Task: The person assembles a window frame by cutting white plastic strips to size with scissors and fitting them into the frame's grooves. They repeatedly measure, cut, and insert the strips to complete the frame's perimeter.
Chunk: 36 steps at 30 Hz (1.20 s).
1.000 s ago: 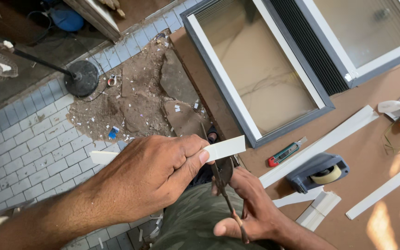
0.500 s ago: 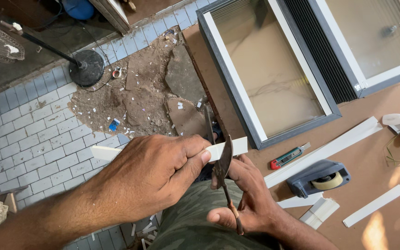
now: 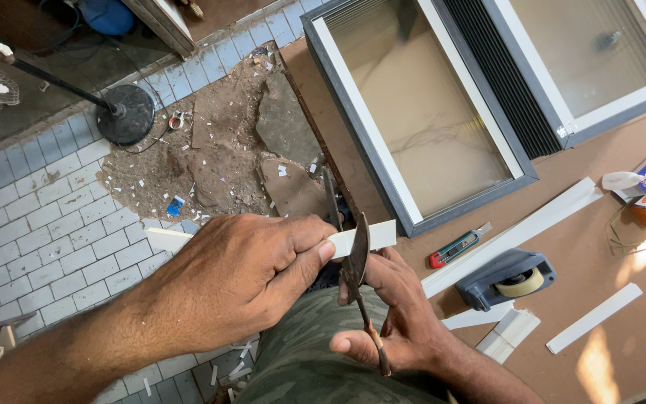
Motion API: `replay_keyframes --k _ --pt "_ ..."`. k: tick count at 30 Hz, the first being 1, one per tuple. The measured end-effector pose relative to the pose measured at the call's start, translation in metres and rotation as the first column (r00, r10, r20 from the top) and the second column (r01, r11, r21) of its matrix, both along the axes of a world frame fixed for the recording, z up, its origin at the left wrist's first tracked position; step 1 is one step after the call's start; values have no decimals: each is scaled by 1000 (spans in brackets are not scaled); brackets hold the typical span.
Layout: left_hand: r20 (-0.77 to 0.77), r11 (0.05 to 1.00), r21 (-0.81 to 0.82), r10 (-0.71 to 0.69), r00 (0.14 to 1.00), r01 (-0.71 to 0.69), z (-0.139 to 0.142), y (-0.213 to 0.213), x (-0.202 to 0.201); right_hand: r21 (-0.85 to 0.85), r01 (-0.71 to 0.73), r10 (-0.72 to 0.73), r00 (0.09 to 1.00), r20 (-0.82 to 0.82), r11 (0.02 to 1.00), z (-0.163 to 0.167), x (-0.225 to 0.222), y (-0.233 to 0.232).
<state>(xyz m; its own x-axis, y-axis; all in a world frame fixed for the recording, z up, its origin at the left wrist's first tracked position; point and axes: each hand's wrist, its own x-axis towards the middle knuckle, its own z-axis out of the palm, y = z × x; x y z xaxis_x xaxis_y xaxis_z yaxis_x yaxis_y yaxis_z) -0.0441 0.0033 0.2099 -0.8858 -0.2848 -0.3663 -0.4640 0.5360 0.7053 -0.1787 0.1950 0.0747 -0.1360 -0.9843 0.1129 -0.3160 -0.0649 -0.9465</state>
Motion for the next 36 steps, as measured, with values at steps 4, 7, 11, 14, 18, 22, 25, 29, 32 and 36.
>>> replay_keyframes --k 4,7,11,14,18,22,25,29,32,36 --pt "-40 1000 -12 -8 999 8 -2 -2 1 2 29 -29 1000 1 1000 -3 4 -2" --pt "48 1000 12 22 999 -22 -3 -3 3 12 50 -51 998 35 999 -4 6 -3" --pt "-155 1000 -9 -8 988 6 -1 -5 4 -7 81 -80 995 52 997 -4 10 -6" --pt "-32 998 -52 18 999 -20 -1 -7 4 -62 105 -104 994 22 993 -4 13 -11" --pt "179 997 -39 78 981 -72 -4 -10 6 -30 100 -99 995 27 995 -4 15 -15" --pt "-126 997 -22 75 989 -78 -13 -13 13 4 72 -72 994 81 997 -7 17 -20" --pt "43 992 23 127 991 -128 -22 -17 16 140 91 -106 989 106 986 -13 19 -22" --pt "116 976 66 201 973 -209 -38 -17 19 282 72 -111 986 124 957 -30 17 -20" --pt "26 956 174 234 972 -235 -55 -13 20 318 64 -150 955 254 946 -47 6 3" --pt "70 845 431 318 946 -316 -86 -10 19 199 368 -418 824 383 908 -77 -26 60"
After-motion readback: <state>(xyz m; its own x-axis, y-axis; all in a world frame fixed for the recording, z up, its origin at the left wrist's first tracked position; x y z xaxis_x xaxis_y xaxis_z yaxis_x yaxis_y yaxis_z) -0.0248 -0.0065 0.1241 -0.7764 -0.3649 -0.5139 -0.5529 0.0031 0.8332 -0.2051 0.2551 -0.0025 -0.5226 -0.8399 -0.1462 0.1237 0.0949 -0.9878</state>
